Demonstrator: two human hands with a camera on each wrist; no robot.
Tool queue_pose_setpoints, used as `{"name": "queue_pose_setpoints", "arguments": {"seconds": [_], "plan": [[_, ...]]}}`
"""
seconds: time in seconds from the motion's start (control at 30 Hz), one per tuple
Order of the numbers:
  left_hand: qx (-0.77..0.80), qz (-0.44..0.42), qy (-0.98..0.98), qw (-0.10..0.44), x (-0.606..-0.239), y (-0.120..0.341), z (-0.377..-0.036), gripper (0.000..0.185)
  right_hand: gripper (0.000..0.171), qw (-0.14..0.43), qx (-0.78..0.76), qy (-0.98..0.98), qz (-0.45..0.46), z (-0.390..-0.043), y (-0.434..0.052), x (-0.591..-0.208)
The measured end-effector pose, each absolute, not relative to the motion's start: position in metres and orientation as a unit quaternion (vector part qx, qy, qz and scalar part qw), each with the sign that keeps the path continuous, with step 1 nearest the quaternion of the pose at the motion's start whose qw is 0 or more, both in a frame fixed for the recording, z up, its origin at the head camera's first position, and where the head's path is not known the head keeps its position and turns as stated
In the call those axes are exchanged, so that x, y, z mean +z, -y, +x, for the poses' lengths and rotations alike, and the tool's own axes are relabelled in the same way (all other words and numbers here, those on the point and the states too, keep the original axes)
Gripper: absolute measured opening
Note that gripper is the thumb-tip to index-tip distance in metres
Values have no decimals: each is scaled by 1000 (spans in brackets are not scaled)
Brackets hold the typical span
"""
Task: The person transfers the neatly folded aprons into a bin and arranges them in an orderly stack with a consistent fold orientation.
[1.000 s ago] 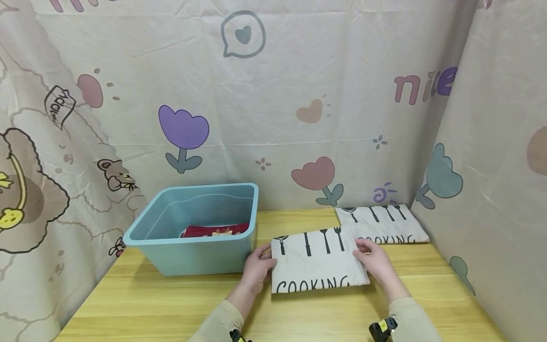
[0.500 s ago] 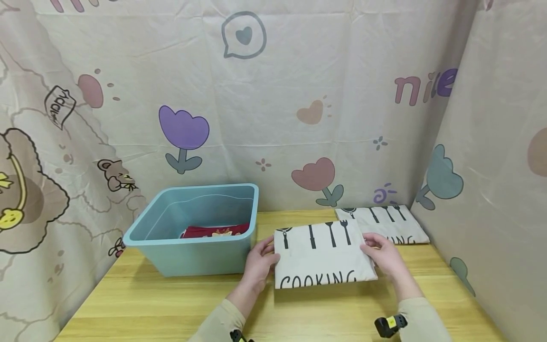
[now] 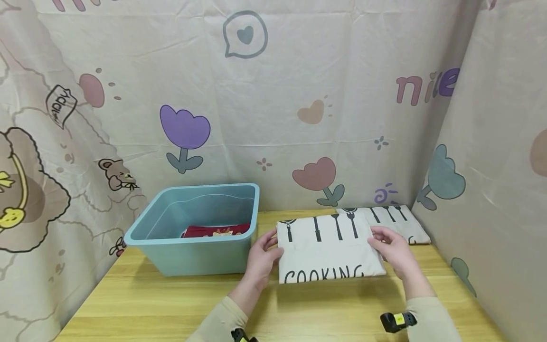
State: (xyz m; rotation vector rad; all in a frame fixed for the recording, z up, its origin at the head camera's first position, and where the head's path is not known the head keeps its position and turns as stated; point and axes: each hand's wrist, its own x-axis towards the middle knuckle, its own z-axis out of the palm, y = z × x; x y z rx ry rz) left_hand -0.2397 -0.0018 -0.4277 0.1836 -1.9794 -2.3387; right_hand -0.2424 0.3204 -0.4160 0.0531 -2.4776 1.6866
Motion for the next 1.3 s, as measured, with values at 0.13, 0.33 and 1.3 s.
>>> {"name": "queue_pose_setpoints", "arguments": {"seconds": [0.13, 0.33, 1.3], "plan": [[-762, 61, 644, 32, -422, -1, -240, 62, 50, 74, 555, 828, 17, -241, -324, -411], [-770, 40, 635, 44, -410, -3, -238, 61, 20, 85, 581, 809, 30, -240, -329, -404], [-762, -28, 641, 85, -353, 15, -232, 56, 32, 118, 643, 750, 102, -238, -320, -364]]}}
